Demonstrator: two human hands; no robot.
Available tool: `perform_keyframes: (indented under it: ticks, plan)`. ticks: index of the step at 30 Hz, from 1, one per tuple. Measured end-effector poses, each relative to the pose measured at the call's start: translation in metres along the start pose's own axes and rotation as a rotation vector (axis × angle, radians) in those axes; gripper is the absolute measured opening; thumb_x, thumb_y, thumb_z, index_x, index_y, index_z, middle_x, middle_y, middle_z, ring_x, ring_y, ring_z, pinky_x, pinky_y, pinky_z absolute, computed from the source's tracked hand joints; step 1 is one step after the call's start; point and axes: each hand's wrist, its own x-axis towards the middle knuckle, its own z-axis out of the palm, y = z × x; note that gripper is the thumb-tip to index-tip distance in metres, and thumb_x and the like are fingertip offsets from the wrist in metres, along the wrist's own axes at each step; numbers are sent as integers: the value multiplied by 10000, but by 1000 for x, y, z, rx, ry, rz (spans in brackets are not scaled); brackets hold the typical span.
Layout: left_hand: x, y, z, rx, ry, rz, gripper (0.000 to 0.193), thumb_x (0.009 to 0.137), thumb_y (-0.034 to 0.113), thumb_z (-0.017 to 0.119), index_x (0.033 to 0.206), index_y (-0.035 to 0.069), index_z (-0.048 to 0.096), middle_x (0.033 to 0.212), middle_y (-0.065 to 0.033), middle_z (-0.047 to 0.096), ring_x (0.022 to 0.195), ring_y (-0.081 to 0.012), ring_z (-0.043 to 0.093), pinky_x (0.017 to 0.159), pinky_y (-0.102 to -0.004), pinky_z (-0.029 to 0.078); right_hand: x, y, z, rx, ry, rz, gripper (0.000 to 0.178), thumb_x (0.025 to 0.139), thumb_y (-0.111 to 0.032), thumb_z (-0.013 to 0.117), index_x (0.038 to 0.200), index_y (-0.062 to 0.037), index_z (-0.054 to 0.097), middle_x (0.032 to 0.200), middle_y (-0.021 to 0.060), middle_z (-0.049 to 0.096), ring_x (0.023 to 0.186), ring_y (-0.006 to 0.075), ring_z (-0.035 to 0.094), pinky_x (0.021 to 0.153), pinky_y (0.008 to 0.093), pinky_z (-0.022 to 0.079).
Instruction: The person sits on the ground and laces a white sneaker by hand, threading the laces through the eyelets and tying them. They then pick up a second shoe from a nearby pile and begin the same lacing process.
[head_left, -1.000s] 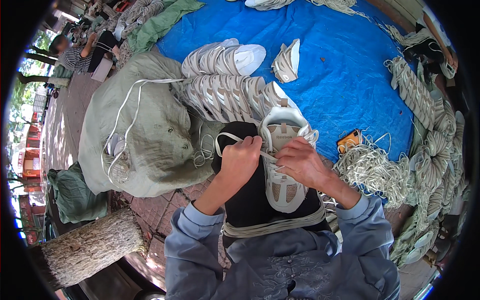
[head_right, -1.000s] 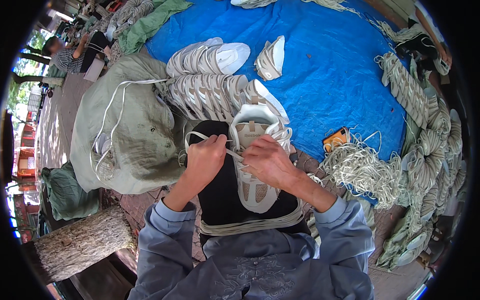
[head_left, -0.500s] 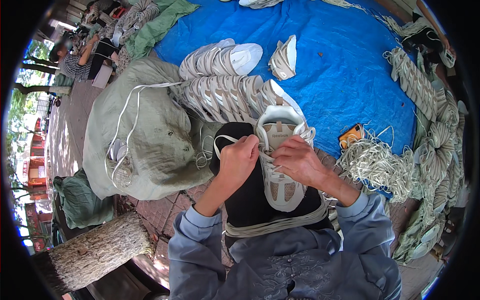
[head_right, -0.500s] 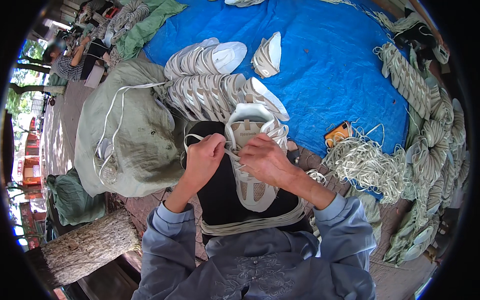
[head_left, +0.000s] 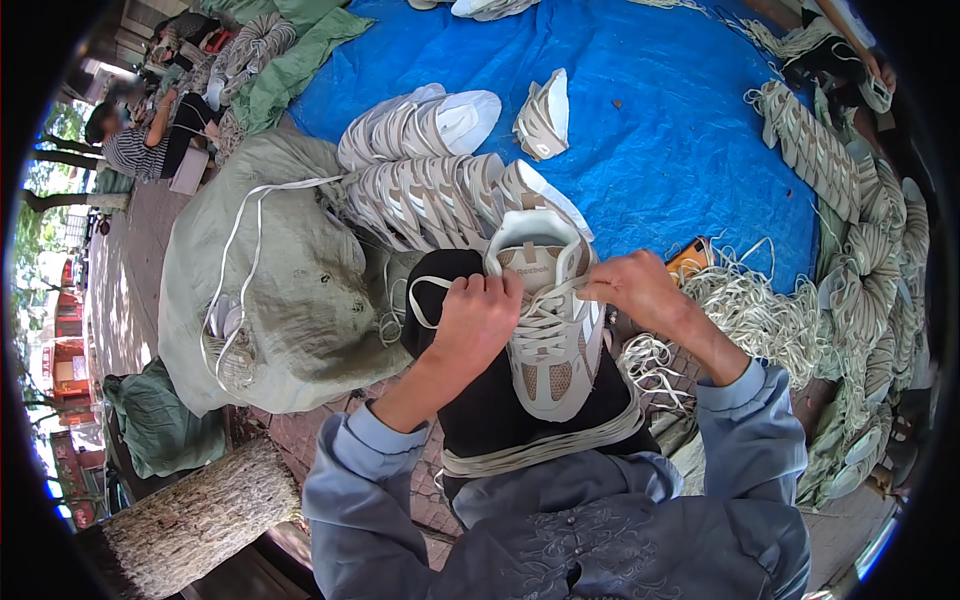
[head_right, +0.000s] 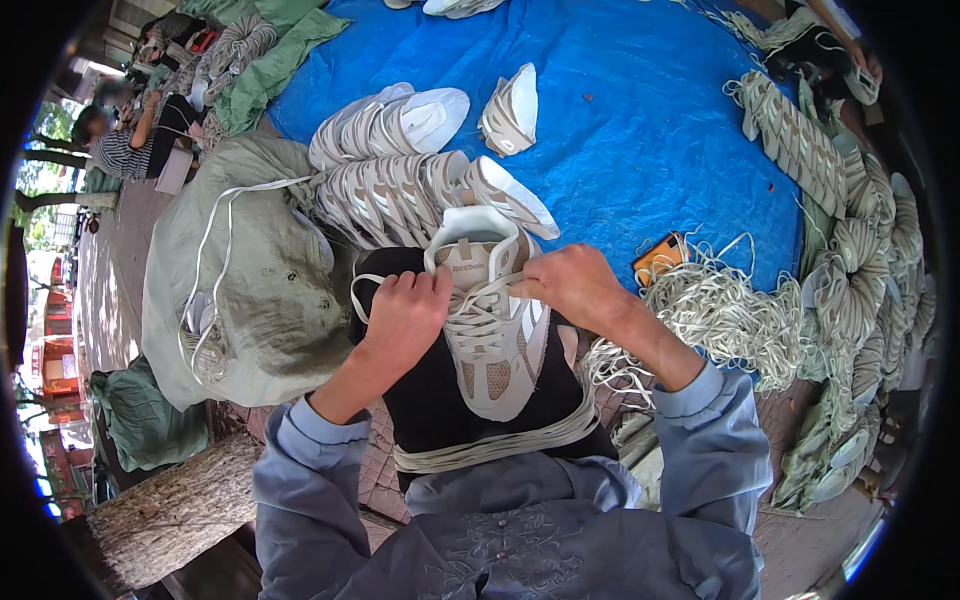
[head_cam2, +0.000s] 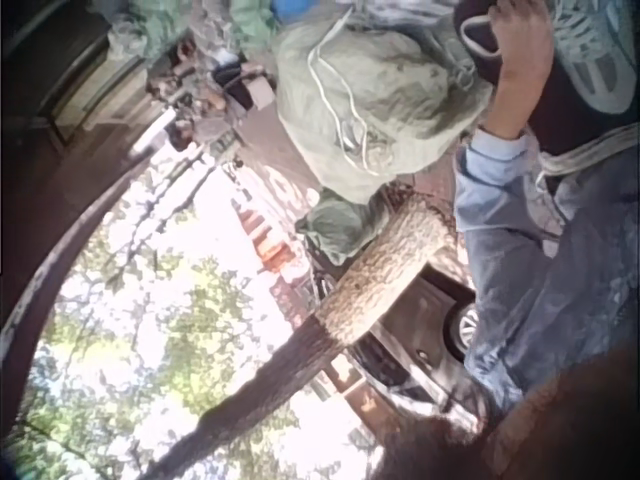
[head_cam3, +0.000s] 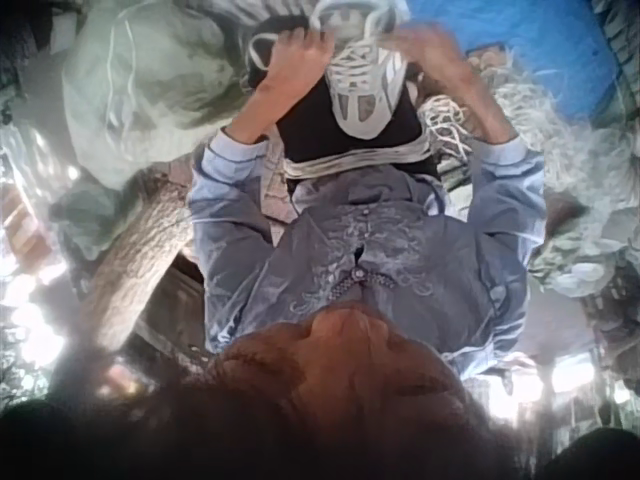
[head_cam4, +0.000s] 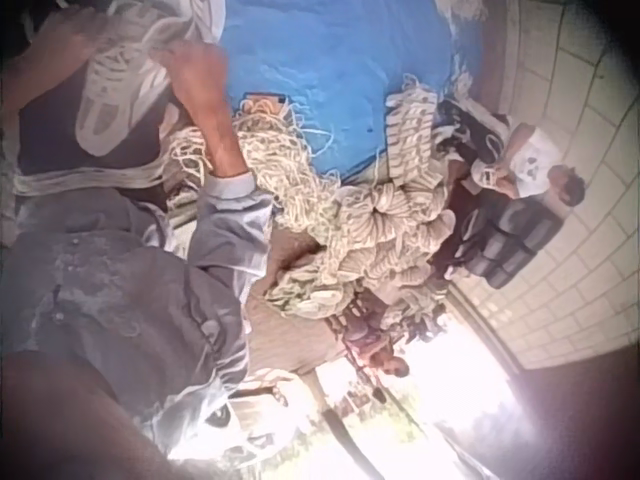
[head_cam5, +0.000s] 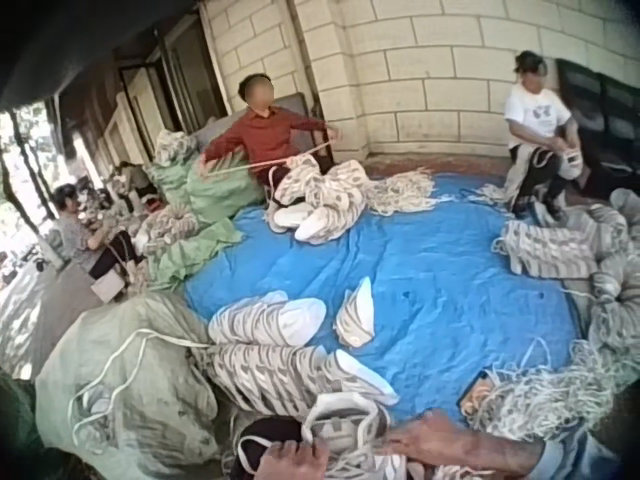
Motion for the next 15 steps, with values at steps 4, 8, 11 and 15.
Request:
perform_keyframes:
  ticks: [4,8,11,15]
  plan:
    - [15,-8,-17,-231,-349,-32,81,671,98,547,709,28,531,535,-112,547,524,-242,589,472,-344,457,7,-8,2,-122,22,-47,249,756,-295,591,638,-77,566,622,85,574,630,290,577,548,388,451]
    - [27,-21,-9,-405,-409,-89,103,713,100,525,694,5,562,563,-179,566,558,-304,605,496,-397,473,11,-9,4,-101,70,-85,197,746,-243,611,663,-66,588,623,93,567,591,254,575,538,354,452]
    - [32,-23,-7,-410,-496,-89,85,690,67,545,688,4,602,620,-177,591,608,-303,616,529,-396,487,1,-8,-2,377,-16,88,125,741,-172,619,726,-49,634,604,71,572,521,155,539,493,286,426]
    - [22,-13,-16,-224,-269,33,47,693,75,550,697,38,580,677,-117,563,713,-284,569,658,-380,444,-15,-2,-10,814,-87,319,88,728,-71,622,792,-21,656,619,13,572,524,55,478,455,212,371]
